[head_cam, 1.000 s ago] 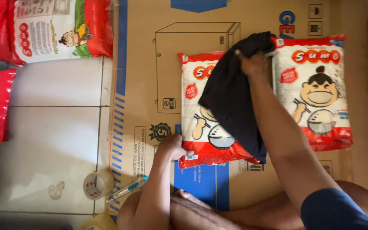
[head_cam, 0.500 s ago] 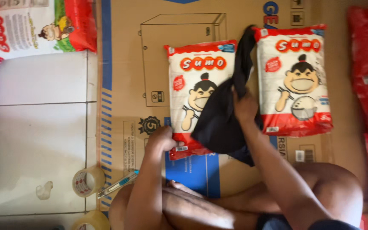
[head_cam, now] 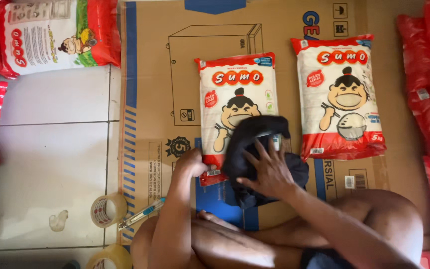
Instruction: The person wipes the exterior of multiple bags of rice with a black cloth while sitting on the floor.
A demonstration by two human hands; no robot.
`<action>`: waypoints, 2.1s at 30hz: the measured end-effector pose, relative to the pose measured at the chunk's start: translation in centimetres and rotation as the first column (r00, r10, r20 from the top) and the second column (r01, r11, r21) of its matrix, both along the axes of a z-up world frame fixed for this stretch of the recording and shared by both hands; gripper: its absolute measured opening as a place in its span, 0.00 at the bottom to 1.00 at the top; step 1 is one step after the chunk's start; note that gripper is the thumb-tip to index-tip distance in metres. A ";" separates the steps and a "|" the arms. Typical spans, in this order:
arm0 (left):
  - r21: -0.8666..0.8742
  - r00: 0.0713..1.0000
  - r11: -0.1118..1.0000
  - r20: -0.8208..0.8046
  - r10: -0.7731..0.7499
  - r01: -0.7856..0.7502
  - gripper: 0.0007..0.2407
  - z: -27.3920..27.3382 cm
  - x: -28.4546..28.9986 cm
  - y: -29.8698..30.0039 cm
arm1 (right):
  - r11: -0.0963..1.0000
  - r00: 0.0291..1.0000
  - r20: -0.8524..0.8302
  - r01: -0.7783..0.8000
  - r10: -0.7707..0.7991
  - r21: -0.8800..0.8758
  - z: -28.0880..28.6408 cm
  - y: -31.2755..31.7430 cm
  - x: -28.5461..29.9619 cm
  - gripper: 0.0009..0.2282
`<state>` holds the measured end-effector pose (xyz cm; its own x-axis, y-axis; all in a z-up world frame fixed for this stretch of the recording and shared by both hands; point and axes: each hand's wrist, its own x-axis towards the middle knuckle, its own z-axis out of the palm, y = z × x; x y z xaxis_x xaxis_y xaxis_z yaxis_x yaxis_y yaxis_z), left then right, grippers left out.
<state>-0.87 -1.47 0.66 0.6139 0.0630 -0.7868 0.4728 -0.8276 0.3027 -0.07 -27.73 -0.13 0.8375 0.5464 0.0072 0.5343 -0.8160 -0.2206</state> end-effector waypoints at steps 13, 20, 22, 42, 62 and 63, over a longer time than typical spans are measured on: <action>0.003 0.998 1.000 -0.064 -0.013 0.014 0.18 -3.3 0.7 0.3 | 0.971 0.961 -0.196 0.158 -0.193 -0.181 0.1 15.6 22.0 0.41; -0.008 0.995 0.999 -0.092 -0.041 0.041 0.34 -3.1 1.1 0.9 | 0.974 0.975 -0.220 -0.087 0.040 -0.208 -3.9 20.5 28.3 0.32; 0.001 0.994 1.000 -0.106 -0.026 0.026 0.32 -3.7 0.8 0.7 | 0.985 0.973 -0.218 -0.113 0.083 -0.131 -4.4 18.3 29.4 0.33; -0.058 0.997 0.998 -0.073 -0.021 0.017 0.23 1.4 1.1 0.0 | 0.873 0.814 0.314 0.465 -0.488 0.150 -17.3 -2.5 17.0 0.35; 0.048 0.747 0.904 0.582 0.321 -0.425 0.15 5.0 -8.6 -9.4 | 0.983 0.931 -0.358 0.004 -0.070 -0.183 -11.3 -9.1 10.8 0.21; 0.055 0.749 0.900 0.578 0.324 -0.432 0.15 6.1 -10.6 -13.2 | 0.984 0.929 -0.365 -0.006 -0.061 -0.179 -12.9 -9.3 11.8 0.21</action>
<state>-11.51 -14.66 6.74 0.8281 0.4846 -0.2819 0.5593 -0.6798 0.4743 11.71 -36.99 -13.00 0.7777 0.4877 -0.3967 0.4193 -0.8725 -0.2508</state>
